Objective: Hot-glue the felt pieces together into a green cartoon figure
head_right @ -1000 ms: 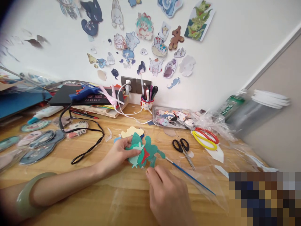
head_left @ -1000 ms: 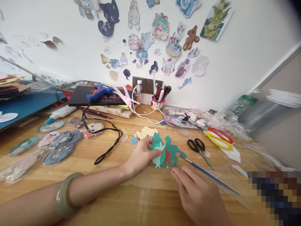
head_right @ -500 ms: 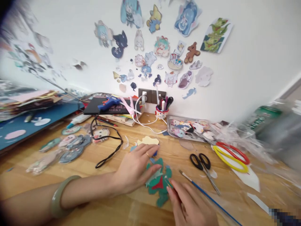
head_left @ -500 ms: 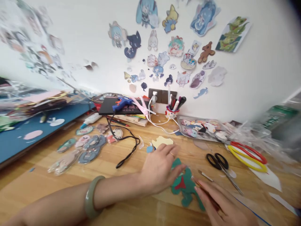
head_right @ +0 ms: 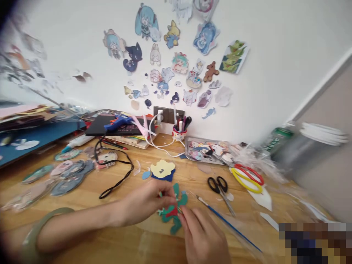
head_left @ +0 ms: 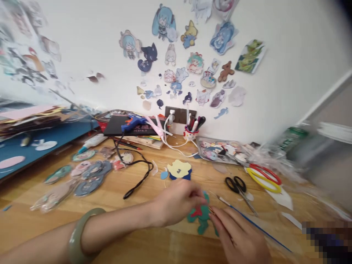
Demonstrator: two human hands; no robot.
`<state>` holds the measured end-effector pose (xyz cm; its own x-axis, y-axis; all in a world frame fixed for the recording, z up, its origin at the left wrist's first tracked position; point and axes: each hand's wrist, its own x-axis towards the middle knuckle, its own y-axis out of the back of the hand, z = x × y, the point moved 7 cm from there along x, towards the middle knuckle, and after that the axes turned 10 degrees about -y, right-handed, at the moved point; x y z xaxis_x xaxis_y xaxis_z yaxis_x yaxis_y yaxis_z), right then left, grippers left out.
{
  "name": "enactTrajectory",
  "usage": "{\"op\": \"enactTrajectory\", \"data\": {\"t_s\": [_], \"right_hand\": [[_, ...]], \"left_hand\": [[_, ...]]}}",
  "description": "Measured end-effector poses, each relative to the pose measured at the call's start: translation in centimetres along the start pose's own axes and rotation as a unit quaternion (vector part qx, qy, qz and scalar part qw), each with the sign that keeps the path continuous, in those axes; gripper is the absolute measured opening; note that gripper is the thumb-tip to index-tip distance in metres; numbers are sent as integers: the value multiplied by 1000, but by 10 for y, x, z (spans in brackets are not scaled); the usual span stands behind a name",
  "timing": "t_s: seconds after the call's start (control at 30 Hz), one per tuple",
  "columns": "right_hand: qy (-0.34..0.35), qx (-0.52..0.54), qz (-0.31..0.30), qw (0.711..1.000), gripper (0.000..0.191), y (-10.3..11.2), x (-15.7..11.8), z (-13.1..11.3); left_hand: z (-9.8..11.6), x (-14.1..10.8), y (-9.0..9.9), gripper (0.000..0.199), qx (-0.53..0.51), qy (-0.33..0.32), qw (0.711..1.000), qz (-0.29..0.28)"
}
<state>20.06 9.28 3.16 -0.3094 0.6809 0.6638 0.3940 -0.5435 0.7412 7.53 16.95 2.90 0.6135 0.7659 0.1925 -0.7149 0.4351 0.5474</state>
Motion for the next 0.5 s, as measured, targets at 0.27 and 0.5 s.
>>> {"op": "enactTrajectory", "data": {"t_s": [0.27,0.5], "right_hand": [[-255,-28,-86,963,14,-12,-4,24],[-331,-29,-152,931,54,-32,-13,28]], "left_hand": [[-20,18,34,38,225,-20,971,78],[10,53,20,36,394,-125,909,55]]}}
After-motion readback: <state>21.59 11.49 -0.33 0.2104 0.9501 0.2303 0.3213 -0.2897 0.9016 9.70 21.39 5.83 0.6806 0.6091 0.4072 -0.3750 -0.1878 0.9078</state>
